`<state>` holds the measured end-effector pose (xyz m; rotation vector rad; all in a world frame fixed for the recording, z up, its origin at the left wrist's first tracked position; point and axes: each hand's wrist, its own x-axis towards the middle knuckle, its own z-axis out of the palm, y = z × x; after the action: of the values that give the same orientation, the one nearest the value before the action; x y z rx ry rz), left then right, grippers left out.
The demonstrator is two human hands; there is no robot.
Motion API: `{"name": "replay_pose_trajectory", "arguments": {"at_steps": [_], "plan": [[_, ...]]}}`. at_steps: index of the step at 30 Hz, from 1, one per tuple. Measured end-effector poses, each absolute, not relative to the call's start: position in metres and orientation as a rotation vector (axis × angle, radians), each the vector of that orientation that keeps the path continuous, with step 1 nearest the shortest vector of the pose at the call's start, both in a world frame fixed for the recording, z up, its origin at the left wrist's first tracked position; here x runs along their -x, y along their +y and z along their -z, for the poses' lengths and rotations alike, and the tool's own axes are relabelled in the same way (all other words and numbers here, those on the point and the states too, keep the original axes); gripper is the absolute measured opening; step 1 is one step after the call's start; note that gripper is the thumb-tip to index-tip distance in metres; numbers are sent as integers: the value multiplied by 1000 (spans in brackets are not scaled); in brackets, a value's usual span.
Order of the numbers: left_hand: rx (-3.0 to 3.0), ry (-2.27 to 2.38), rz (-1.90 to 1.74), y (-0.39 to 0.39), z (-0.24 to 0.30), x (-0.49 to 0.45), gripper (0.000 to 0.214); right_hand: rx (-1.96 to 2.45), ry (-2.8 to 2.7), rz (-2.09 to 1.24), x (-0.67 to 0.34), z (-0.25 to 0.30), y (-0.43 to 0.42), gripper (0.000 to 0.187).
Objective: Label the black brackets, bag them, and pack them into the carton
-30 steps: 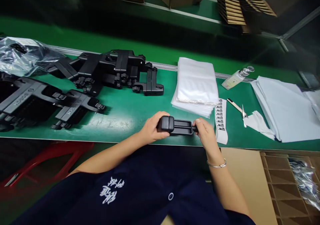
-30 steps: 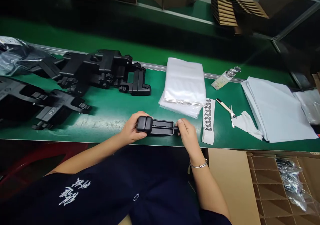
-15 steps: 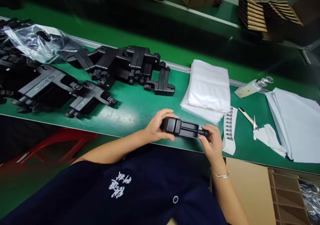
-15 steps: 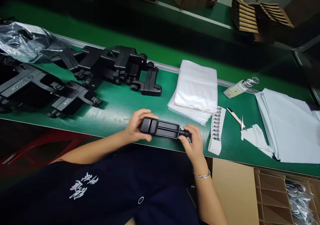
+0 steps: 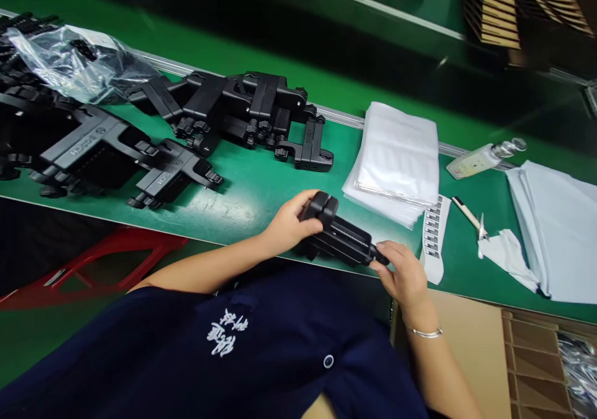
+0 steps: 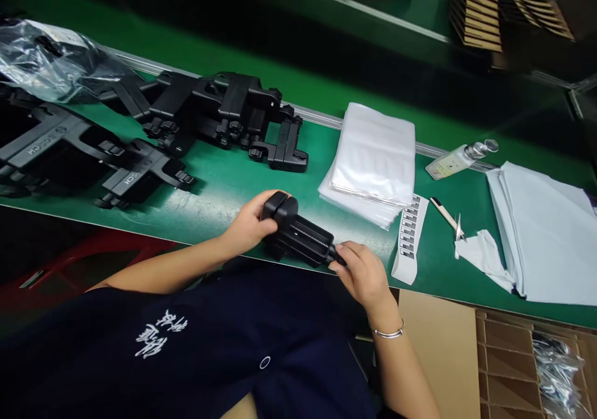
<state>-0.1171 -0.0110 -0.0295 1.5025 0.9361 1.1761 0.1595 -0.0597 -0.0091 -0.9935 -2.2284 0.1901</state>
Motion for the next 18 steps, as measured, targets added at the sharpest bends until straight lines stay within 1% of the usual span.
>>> {"name": "replay_pose_trajectory", "arguments": {"at_steps": [2, 4, 6, 8, 10, 12, 13, 15, 17, 18], "plan": [[-1328, 1028, -1031, -11, 27, 113, 69, 956, -2339, -121, -158, 0, -62, 21], [-1327, 1061, -987, -12, 26, 111, 69, 1052, -2275, -256, -154, -6, -63, 20], [-1461, 1091, -1062, -14, 24, 112, 70, 1248, -2037, -593, -149, -7, -61, 21], [-1683, 1081, -1169, -15, 24, 115, 71, 1396, -1701, -1047, -146, -6, -56, 24], [-1921, 991, -1240, -14, 24, 119, 69, 1428, -1375, -1465, -144, -4, -50, 28], [-2109, 855, -1248, -13, 26, 122, 65, 1386, -1144, -1730, -143, -1, -45, 34], [-2159, 809, -1250, -13, 28, 123, 64, 1365, -1076, -1784, -143, 0, -44, 38], [-2153, 847, -1287, -14, 31, 122, 63, 1334, -1051, -1733, -142, 3, -45, 45], [-2012, 1017, -1357, -16, 35, 118, 63, 1350, -1188, -1504, -141, 6, -48, 47], [-1916, 1101, -1392, -17, 37, 116, 62, 1380, -1290, -1358, -141, 8, -50, 45]]}}
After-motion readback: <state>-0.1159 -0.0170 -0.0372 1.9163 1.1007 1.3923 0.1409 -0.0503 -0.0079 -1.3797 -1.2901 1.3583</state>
